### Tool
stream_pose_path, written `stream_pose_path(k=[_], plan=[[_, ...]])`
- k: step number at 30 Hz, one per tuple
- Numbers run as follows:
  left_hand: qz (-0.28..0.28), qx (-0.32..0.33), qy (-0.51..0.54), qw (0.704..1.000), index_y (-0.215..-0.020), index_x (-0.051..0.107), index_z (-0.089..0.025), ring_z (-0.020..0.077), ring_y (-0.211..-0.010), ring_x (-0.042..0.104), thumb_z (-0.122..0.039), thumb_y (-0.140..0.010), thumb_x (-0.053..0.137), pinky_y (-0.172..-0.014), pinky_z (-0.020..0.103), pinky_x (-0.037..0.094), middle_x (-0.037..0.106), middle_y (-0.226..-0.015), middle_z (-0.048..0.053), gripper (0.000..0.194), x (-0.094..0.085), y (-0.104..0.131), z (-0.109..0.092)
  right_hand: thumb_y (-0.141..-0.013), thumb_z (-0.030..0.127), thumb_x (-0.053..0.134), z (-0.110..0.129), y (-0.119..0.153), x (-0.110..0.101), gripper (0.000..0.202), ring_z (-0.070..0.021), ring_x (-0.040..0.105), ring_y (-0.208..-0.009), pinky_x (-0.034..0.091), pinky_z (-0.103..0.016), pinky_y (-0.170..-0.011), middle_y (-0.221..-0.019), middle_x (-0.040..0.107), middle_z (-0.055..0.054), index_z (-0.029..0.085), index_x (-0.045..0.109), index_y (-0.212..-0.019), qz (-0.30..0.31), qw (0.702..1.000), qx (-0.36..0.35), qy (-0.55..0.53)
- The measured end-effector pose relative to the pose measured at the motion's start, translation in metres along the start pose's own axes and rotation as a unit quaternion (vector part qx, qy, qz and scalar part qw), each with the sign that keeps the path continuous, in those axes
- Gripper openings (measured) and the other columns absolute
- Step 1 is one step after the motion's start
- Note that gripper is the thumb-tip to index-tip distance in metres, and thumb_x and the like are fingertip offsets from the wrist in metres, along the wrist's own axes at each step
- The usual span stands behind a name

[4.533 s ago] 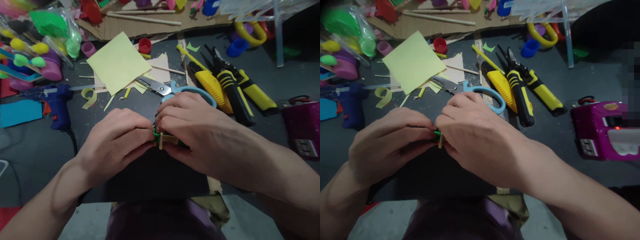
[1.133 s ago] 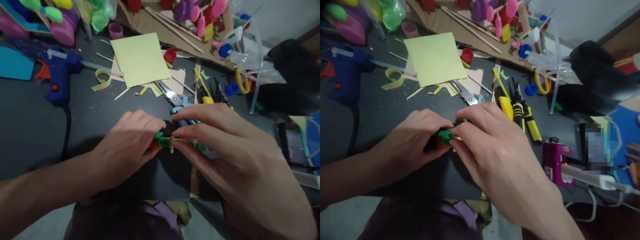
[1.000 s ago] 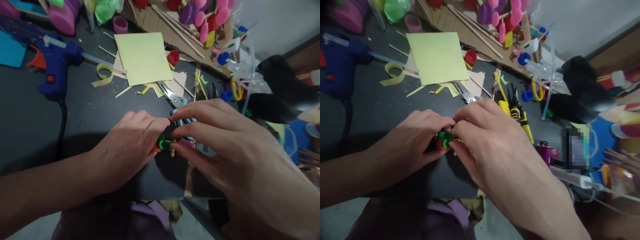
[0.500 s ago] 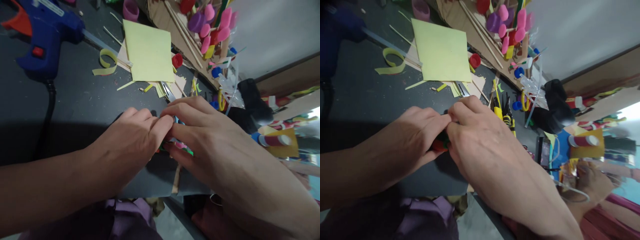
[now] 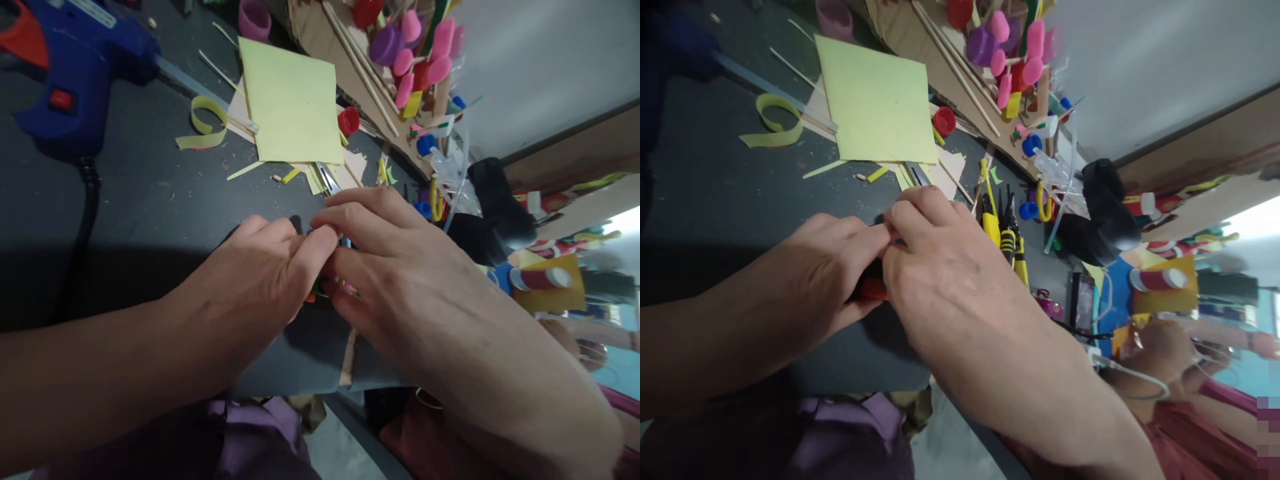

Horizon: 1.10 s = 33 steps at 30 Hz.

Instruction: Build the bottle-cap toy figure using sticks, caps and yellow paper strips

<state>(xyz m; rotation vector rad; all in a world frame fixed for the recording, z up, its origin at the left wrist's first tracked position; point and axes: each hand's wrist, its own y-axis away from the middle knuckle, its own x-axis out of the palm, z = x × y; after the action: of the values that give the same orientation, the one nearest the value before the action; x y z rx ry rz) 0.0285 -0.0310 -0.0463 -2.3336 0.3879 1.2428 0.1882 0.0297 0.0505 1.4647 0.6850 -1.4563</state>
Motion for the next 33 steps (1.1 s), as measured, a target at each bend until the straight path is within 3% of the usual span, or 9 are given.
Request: stream_pose_path(k=[4,9,18,25,33], plan=[[0.005,-0.002,-0.005,1.0,-0.125,0.047,-0.015,0.0261,-0.076,0.056,-0.018,-0.075,0.068,-0.066,0.038,0.04,0.065,-0.09,0.007,0.055,0.001,0.001,0.002,-0.096,0.021,0.055,0.0,0.006,-0.005,0.017,-0.0322,0.059,-0.114,0.055,-0.053,-0.095,-0.105,0.064,-0.011,0.02,0.065,-0.083,0.015,1.0,0.024,0.01],[-0.001,-0.011,-0.003,1.0,-0.142,0.038,-0.01,0.0257,-0.075,0.057,-0.016,-0.079,0.064,-0.066,0.037,0.04,0.067,-0.092,0.007,0.069,0.001,0.0,0.001,-0.1,0.021,0.05,0.0,0.009,-0.008,0.026,-0.0302,0.061,-0.112,0.055,-0.051,-0.091,-0.107,0.065,-0.011,0.021,0.066,-0.079,-0.016,0.999,0.045,0.016],[-0.002,-0.024,0.002,1.0,-0.145,0.037,-0.009,0.0262,-0.08,0.06,-0.014,-0.081,0.062,-0.071,0.038,0.044,0.067,-0.092,0.007,0.069,0.0,0.001,-0.001,-0.099,0.02,0.052,0.001,0.006,0.005,0.024,-0.0315,0.056,-0.124,0.053,-0.053,-0.101,-0.11,0.063,-0.012,0.019,0.066,-0.079,-0.033,0.999,0.034,-0.011],[-0.013,-0.022,-0.01,1.0,-0.145,0.036,-0.008,0.0261,-0.081,0.06,-0.015,-0.08,0.065,-0.071,0.038,0.044,0.066,-0.093,0.008,0.072,0.002,-0.001,0.0,-0.096,0.016,0.054,-0.001,0.006,0.006,0.017,-0.0326,0.056,-0.124,0.051,-0.054,-0.104,-0.117,0.064,-0.014,0.018,0.068,-0.088,-0.046,0.999,0.024,-0.015],[-0.015,-0.003,-0.008,1.0,-0.141,0.04,-0.008,0.0257,-0.08,0.059,-0.016,-0.079,0.067,-0.071,0.038,0.044,0.066,-0.094,0.008,0.068,0.003,0.001,0.001,-0.099,0.016,0.05,0.003,0.005,0.003,0.021,-0.0338,0.05,-0.13,0.047,-0.055,-0.108,-0.122,0.063,-0.015,0.018,0.069,-0.089,-0.029,0.999,0.035,-0.018]])
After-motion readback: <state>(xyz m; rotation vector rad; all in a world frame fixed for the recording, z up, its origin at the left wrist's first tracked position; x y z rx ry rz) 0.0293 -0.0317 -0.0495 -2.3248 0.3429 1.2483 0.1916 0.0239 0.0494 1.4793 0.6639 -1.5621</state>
